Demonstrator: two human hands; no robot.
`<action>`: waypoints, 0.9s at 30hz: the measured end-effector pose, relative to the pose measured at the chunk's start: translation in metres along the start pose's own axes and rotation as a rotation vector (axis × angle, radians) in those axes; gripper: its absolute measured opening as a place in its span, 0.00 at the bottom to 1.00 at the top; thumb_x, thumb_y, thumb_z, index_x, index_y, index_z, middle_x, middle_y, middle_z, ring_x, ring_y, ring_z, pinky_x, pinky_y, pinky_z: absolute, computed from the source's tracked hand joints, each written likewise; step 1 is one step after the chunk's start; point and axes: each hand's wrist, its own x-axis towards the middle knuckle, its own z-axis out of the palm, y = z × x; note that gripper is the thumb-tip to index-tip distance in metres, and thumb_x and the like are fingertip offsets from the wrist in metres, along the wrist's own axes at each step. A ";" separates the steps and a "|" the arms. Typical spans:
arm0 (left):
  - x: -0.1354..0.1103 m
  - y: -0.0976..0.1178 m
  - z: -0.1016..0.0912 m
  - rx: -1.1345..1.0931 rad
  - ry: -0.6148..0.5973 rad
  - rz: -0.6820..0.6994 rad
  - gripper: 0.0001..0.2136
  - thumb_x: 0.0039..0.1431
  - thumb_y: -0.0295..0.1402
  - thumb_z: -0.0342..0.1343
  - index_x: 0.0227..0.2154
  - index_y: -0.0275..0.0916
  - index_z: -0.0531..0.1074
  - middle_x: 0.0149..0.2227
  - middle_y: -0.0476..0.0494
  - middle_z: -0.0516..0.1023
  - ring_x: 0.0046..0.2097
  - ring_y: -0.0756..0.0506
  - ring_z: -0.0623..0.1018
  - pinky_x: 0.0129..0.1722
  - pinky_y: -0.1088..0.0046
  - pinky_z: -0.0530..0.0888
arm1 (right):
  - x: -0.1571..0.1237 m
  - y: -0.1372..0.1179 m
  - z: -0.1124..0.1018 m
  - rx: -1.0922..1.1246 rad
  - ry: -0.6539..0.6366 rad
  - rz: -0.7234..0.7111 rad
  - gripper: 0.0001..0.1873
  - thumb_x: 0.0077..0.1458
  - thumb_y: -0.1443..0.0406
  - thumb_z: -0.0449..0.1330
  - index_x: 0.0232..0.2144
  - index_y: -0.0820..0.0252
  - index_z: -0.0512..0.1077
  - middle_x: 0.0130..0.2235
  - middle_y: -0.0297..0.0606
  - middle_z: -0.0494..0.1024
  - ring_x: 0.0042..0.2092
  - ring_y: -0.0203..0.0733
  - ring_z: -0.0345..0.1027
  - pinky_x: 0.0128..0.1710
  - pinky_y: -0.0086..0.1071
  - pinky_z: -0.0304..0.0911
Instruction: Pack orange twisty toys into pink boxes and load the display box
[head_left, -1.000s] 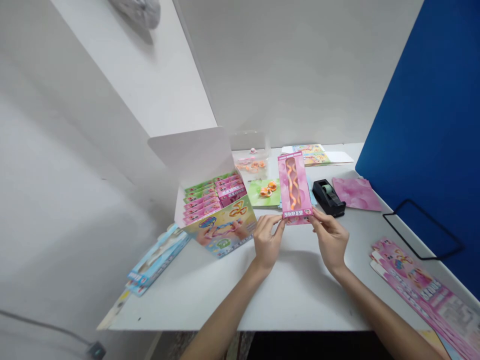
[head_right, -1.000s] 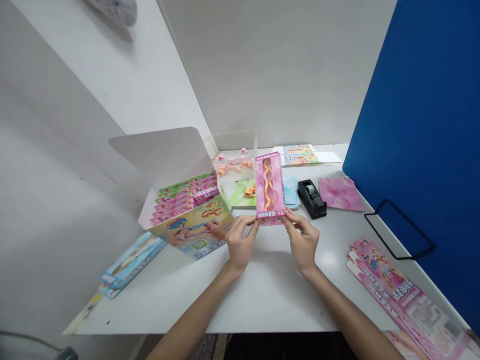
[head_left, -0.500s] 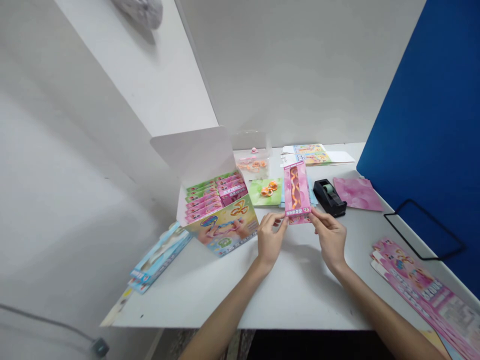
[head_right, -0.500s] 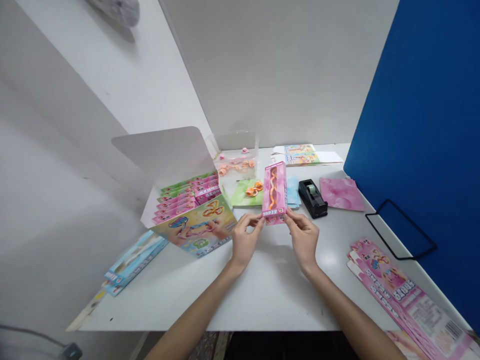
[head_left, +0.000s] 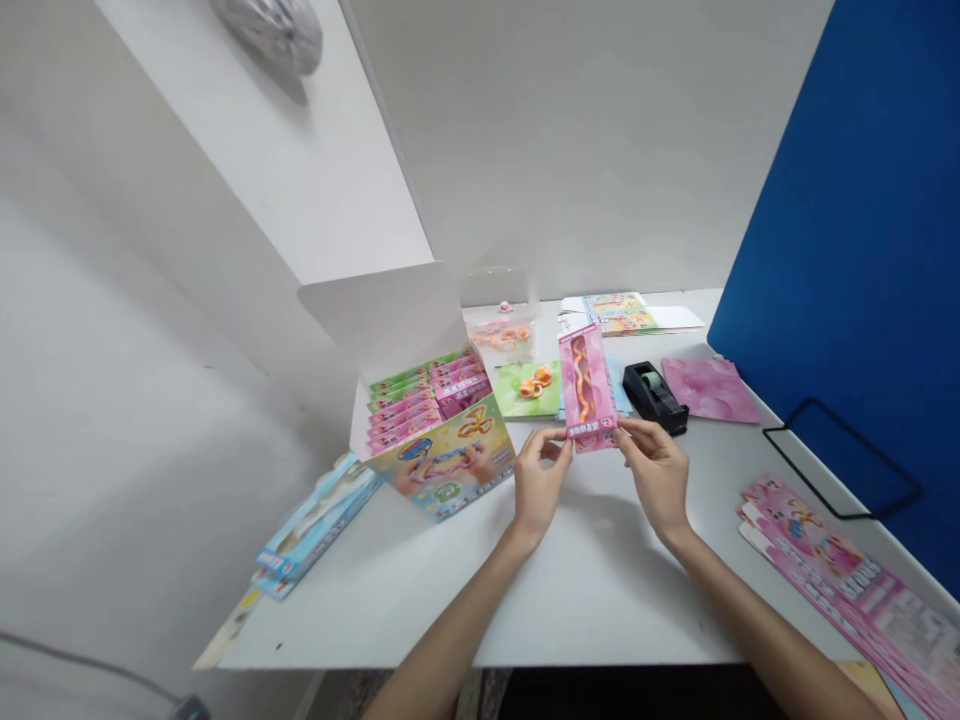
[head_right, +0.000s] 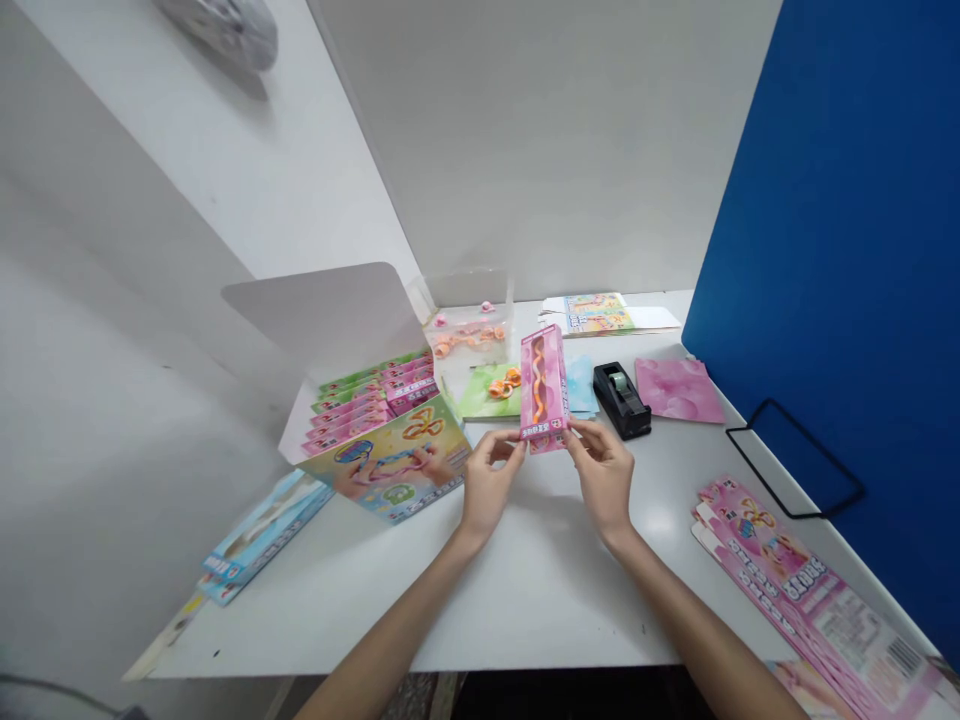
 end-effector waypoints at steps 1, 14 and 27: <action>0.000 0.000 0.000 -0.002 0.004 0.002 0.04 0.57 0.32 0.57 0.34 0.39 0.75 0.33 0.47 0.78 0.29 0.51 0.75 0.32 0.76 0.72 | -0.001 0.000 0.000 -0.012 -0.006 -0.015 0.14 0.51 0.57 0.66 0.36 0.60 0.78 0.38 0.43 0.82 0.37 0.45 0.76 0.25 0.29 0.65; -0.002 0.000 0.003 -0.106 -0.038 -0.112 0.06 0.54 0.33 0.59 0.34 0.38 0.72 0.31 0.48 0.77 0.31 0.51 0.76 0.34 0.75 0.74 | -0.005 -0.002 -0.002 -0.132 0.011 -0.207 0.09 0.54 0.62 0.64 0.38 0.58 0.75 0.39 0.42 0.82 0.40 0.45 0.78 0.29 0.29 0.68; 0.002 -0.001 0.006 -0.551 -0.083 -0.393 0.24 0.45 0.42 0.68 0.41 0.37 0.69 0.41 0.42 0.78 0.36 0.48 0.79 0.36 0.70 0.79 | -0.006 -0.001 -0.001 -0.198 -0.005 -0.227 0.09 0.56 0.62 0.63 0.39 0.57 0.77 0.39 0.39 0.82 0.38 0.40 0.76 0.31 0.29 0.67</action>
